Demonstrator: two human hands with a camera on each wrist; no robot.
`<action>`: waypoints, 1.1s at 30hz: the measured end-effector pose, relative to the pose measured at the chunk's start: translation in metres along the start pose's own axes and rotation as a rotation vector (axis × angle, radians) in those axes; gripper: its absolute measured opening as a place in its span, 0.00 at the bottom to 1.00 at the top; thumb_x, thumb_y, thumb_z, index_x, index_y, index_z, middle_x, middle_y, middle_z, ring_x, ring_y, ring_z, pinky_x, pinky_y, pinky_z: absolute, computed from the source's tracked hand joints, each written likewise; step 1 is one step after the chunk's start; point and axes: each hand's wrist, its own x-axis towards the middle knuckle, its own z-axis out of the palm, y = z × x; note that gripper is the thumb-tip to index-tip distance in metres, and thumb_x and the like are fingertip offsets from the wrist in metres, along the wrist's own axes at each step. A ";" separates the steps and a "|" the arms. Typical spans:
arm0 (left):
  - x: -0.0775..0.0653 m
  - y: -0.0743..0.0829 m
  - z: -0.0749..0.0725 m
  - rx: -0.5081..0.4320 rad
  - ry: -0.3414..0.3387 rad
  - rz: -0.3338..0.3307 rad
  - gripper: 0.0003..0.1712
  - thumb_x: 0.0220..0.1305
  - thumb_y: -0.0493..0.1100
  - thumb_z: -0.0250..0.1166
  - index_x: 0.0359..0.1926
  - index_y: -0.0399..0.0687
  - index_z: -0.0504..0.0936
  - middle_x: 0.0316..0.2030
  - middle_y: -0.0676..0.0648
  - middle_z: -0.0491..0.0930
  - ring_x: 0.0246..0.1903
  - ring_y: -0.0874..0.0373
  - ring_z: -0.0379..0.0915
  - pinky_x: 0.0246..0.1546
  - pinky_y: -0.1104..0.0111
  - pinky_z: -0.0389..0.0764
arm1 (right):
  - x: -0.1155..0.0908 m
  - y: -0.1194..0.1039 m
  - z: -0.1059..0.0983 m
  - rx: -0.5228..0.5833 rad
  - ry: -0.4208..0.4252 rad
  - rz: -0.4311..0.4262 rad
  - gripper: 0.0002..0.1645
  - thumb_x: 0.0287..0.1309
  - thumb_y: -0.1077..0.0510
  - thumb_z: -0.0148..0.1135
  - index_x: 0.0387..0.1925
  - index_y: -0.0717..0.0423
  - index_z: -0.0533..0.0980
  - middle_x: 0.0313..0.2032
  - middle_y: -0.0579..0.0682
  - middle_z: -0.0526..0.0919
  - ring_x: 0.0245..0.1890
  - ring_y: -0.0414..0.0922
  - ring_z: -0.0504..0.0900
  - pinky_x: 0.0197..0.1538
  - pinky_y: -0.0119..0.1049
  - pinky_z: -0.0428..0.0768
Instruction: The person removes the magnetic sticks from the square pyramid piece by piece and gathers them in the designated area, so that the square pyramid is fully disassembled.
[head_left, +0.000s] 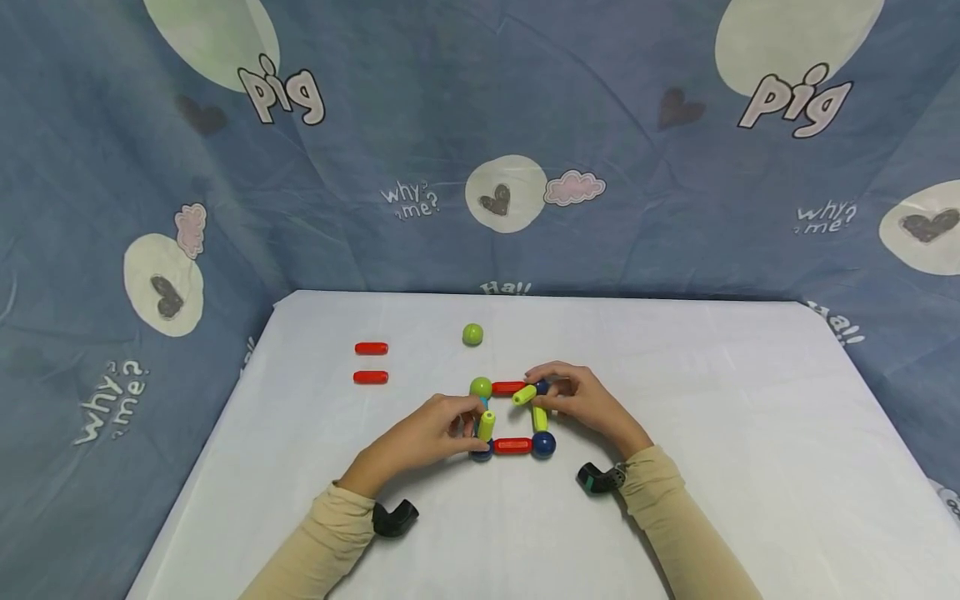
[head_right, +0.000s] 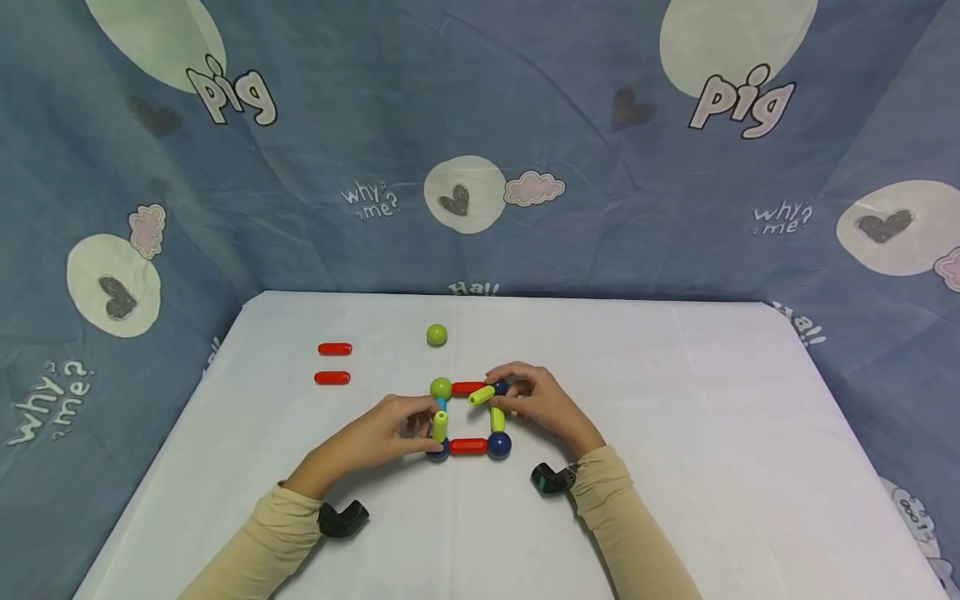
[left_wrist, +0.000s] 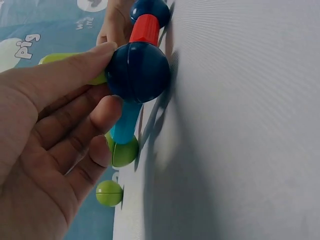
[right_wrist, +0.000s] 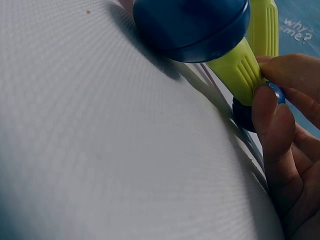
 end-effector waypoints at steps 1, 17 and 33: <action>0.000 -0.001 0.000 0.005 0.004 0.008 0.16 0.60 0.47 0.77 0.44 0.52 0.81 0.26 0.60 0.76 0.28 0.68 0.70 0.31 0.74 0.75 | 0.000 0.000 0.000 0.000 0.000 0.001 0.20 0.63 0.62 0.71 0.56 0.54 0.82 0.62 0.57 0.81 0.31 0.38 0.79 0.29 0.32 0.80; -0.004 0.005 -0.012 -0.036 0.074 0.009 0.17 0.61 0.45 0.76 0.51 0.52 0.86 0.38 0.58 0.86 0.35 0.69 0.79 0.40 0.72 0.82 | -0.002 -0.002 -0.001 0.007 0.005 0.008 0.20 0.63 0.62 0.71 0.57 0.55 0.82 0.62 0.57 0.81 0.31 0.38 0.79 0.30 0.32 0.80; -0.021 -0.058 -0.063 0.268 0.418 -0.238 0.17 0.57 0.40 0.79 0.49 0.46 0.90 0.41 0.47 0.88 0.33 0.57 0.73 0.36 0.64 0.73 | 0.000 -0.001 -0.002 0.001 -0.004 0.006 0.21 0.63 0.62 0.71 0.58 0.56 0.81 0.61 0.59 0.80 0.31 0.38 0.79 0.30 0.32 0.80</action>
